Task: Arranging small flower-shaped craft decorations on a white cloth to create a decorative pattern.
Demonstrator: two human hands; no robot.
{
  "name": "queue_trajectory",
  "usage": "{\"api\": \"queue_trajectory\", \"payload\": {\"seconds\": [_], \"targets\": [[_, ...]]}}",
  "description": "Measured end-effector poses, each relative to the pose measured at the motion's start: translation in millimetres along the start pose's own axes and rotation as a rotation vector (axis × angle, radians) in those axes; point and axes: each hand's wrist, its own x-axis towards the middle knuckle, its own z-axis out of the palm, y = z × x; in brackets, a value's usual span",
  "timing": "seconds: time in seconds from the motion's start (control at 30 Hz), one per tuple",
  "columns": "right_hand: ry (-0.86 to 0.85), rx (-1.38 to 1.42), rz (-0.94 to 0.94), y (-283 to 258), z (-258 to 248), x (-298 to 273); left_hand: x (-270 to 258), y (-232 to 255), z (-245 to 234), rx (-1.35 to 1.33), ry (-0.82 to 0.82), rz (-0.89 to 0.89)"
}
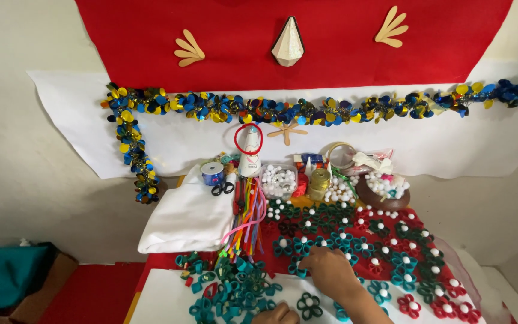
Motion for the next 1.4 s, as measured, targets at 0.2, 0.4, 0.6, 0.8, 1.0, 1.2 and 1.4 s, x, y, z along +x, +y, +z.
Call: {"api": "queue_trajectory", "payload": {"seconds": [0.2, 0.4, 0.6, 0.8, 1.0, 1.2, 1.4], "targets": [[0.15, 0.053, -0.047, -1, 2, -3, 4, 11, -22, 0.015, 0.142, 0.035], [0.169, 0.057, -0.07, 4, 15, -1, 5, 16, -32, -0.114, 0.019, -0.08], [0.297, 0.235, 0.05, -6, -32, -38, 16, 12, -67, -0.212, -0.344, -0.034], [0.429, 0.366, 0.144, 33, -47, -66, 15, 10, -73, -0.255, -0.321, 0.041], [0.001, 0.315, 0.32, 17, -58, -66, 18, 14, -79, -0.237, -0.371, 0.031], [-0.27, 0.004, 0.247, -9, -47, -52, 14, 4, -62, -0.235, -0.349, 0.072], [-0.305, -0.152, 0.226, -9, -30, -36, 13, -1, -45, -0.148, -0.415, 0.013]]}}
